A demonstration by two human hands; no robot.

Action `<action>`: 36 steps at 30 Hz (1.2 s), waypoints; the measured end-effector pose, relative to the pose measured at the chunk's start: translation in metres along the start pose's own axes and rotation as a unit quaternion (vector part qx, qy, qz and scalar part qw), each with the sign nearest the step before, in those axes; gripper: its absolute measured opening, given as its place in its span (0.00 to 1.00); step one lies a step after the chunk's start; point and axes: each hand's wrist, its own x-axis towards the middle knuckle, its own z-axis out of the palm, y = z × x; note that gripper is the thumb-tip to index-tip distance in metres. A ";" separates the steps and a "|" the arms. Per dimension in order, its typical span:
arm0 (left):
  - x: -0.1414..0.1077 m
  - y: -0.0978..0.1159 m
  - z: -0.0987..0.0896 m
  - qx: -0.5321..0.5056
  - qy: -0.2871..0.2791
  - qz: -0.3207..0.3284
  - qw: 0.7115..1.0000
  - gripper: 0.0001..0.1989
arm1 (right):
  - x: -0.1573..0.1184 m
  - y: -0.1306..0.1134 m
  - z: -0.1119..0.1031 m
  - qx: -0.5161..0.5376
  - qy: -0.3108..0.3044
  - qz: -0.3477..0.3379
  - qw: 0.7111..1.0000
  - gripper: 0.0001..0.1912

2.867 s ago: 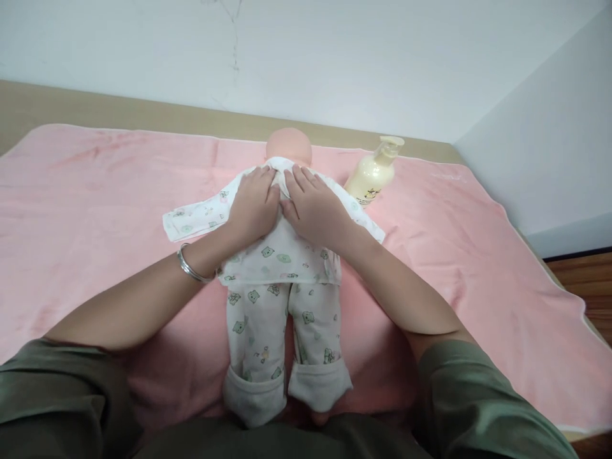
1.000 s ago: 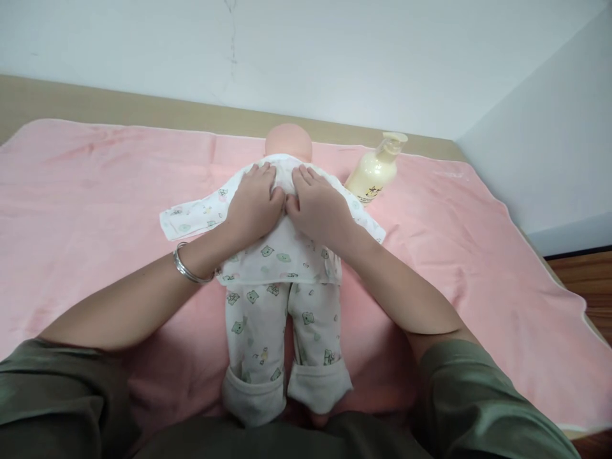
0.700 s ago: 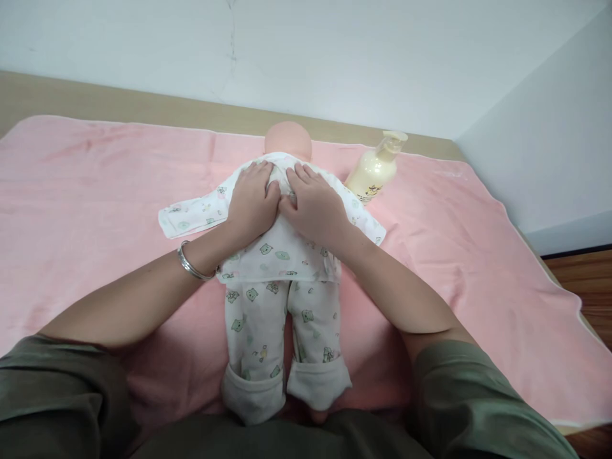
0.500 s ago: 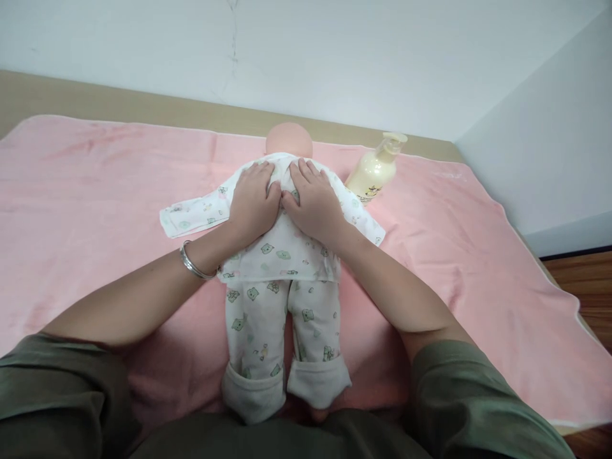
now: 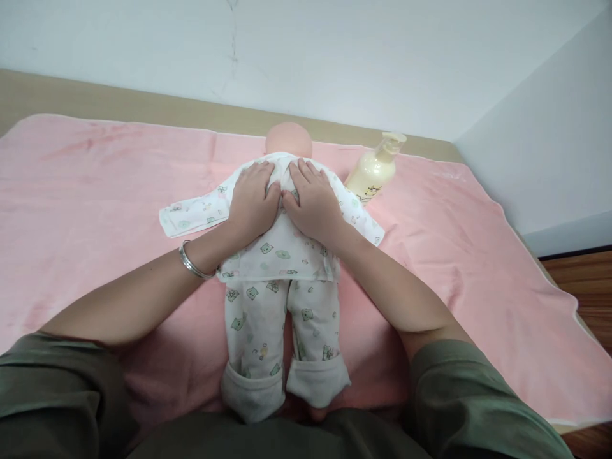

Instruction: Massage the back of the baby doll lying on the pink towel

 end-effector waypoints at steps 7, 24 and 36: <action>-0.015 0.010 0.001 0.028 -0.007 0.034 0.999 0.29 | 0.004 0.006 -0.012 -0.030 -0.054 -0.039 0.997 0.35; -0.012 0.019 -0.014 0.020 -0.075 0.020 0.997 0.26 | 0.000 -0.001 -0.014 -0.036 -0.025 -0.036 0.998 0.28; 0.010 0.000 -0.015 -0.024 -0.055 -0.023 0.998 0.21 | -0.036 -0.027 -0.007 -0.114 0.016 -0.074 0.991 0.28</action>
